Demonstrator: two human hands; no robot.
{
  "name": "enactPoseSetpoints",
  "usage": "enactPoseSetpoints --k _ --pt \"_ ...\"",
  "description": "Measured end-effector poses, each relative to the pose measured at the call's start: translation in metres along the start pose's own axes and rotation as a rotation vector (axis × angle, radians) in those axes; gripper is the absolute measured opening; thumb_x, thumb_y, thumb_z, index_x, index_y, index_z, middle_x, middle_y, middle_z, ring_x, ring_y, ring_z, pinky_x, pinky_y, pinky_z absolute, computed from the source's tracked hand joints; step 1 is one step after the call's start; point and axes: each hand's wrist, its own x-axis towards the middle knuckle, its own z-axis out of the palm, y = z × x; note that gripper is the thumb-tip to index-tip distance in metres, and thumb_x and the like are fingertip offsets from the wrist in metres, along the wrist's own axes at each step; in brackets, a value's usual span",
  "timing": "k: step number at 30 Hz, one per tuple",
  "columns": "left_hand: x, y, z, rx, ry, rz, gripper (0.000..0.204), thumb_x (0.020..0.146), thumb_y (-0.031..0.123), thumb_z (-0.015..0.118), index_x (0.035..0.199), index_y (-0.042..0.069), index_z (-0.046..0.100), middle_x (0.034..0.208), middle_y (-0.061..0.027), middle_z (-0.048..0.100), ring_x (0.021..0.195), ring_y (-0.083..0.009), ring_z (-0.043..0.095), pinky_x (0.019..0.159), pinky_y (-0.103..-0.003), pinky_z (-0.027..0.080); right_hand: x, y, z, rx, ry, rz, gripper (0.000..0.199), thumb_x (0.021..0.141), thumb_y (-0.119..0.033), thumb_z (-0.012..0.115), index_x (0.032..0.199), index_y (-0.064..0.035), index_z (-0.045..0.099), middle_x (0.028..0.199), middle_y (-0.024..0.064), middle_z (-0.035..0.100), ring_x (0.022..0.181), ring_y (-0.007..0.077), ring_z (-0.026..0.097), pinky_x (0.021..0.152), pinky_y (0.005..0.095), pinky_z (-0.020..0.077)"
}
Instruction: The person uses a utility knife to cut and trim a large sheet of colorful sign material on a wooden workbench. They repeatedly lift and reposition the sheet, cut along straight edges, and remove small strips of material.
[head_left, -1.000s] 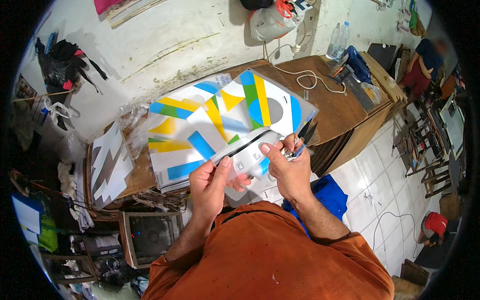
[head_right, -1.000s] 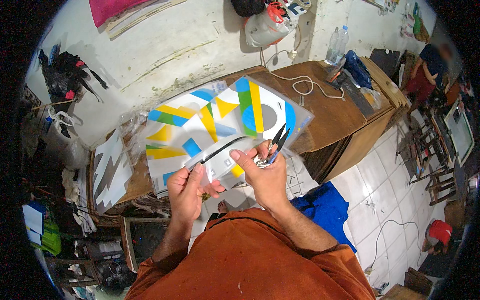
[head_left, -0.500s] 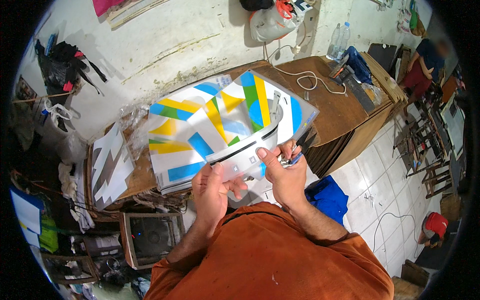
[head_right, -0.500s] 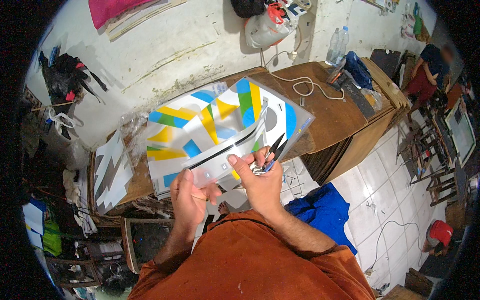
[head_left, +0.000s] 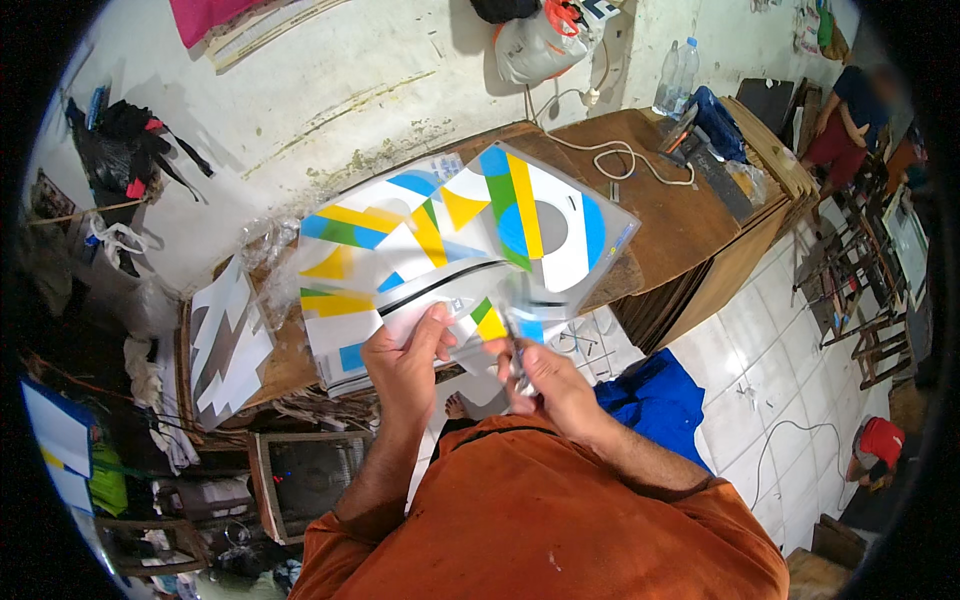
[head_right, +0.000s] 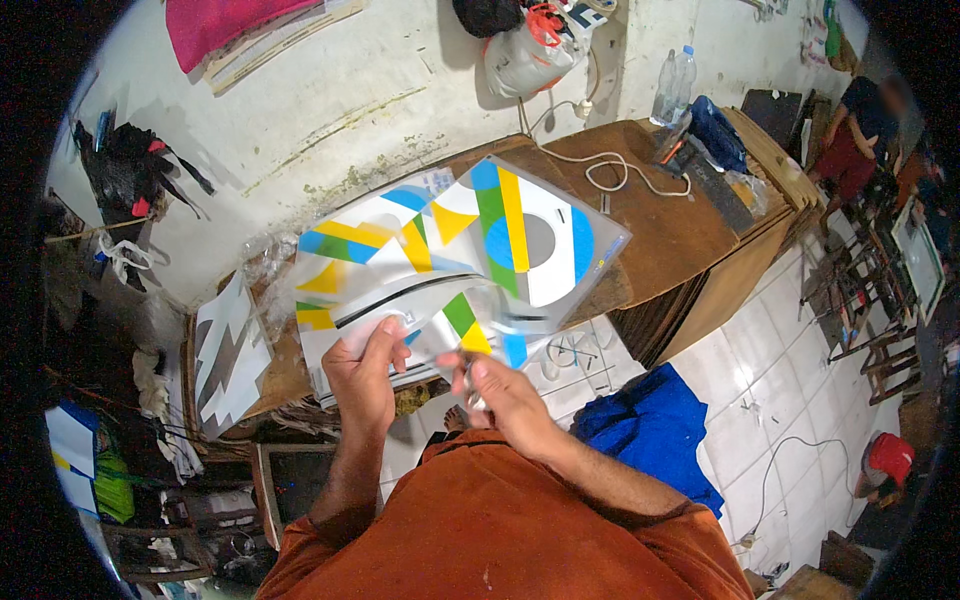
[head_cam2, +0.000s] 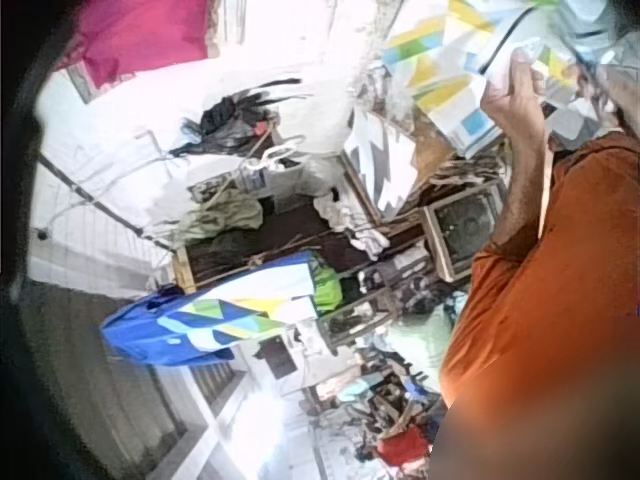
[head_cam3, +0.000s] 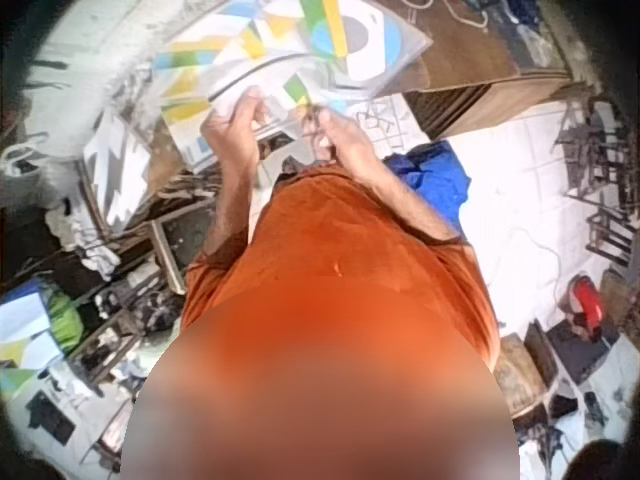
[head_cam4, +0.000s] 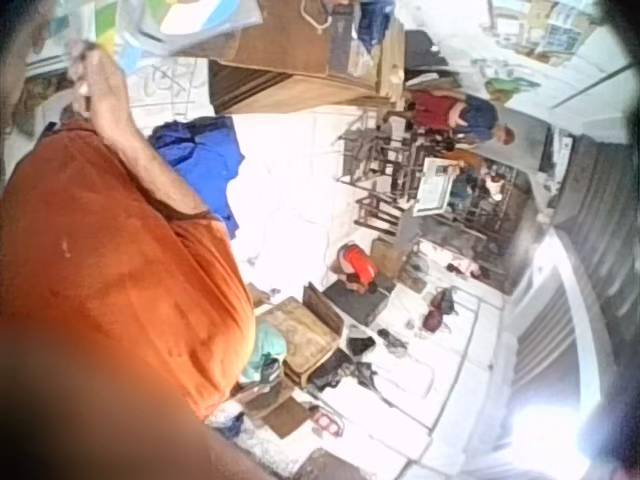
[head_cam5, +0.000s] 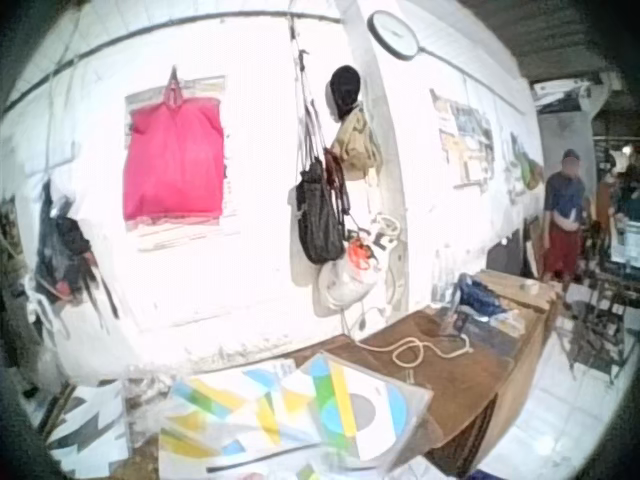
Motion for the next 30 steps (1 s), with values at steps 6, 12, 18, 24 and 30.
enactPoseSetpoints --k 6,12,18,24,30 --pt "0.000 0.007 -0.002 0.016 -0.004 -0.045 0.008 0.087 0.007 0.067 0.086 0.000 0.069 0.070 -0.0025 0.064 0.057 -0.0064 0.052 0.052 -0.020 0.039 0.005 0.013 0.012 0.392 -0.070 0.131 0.050 0.103 -0.041 0.040 0.133 -0.0016 0.050 0.086 -0.0014 0.050 0.056 0.0053 0.032 0.047 0.0197 0.0262" --pt "-0.004 0.010 0.000 0.000 0.017 -0.070 0.011 0.087 0.011 0.070 0.083 0.001 0.069 0.071 -0.0012 0.065 0.058 -0.0051 0.052 0.052 -0.020 0.039 0.017 0.005 0.023 0.425 -0.082 0.055 0.048 0.104 -0.040 0.041 0.129 -0.0013 0.054 0.084 -0.0011 0.050 0.055 0.0047 0.033 0.047 0.0196 0.0264" --pt "-0.008 0.011 -0.002 -0.051 0.031 -0.061 0.011 0.087 0.011 0.071 0.085 0.000 0.069 0.074 -0.0016 0.067 0.058 -0.0041 0.052 0.052 -0.019 0.039 0.023 0.002 0.027 0.388 -0.080 0.007 0.044 0.104 -0.038 0.042 0.126 -0.0020 0.057 0.082 -0.0012 0.049 0.055 0.0050 0.033 0.046 0.0200 0.0266" --pt "-0.008 0.010 -0.003 -0.048 0.029 -0.004 0.011 0.089 0.009 0.069 0.086 -0.001 0.069 0.074 -0.0027 0.067 0.056 -0.0048 0.050 0.050 -0.020 0.038 0.023 0.000 0.029 0.358 -0.083 -0.001 0.042 0.104 -0.036 0.042 0.125 -0.0033 0.058 0.081 -0.0014 0.049 0.055 0.0053 0.033 0.046 0.0205 0.0266" --pt "-0.012 0.012 -0.001 -0.047 0.041 0.000 0.011 0.090 0.008 0.066 0.086 -0.003 0.068 0.073 -0.0035 0.067 0.055 -0.0059 0.049 0.049 -0.021 0.036 0.020 -0.001 0.029 0.330 -0.074 -0.015 0.045 0.104 -0.034 0.043 0.126 0.0032 0.055 0.081 0.0014 0.050 0.055 0.0058 0.034 0.046 0.0195 0.0290"
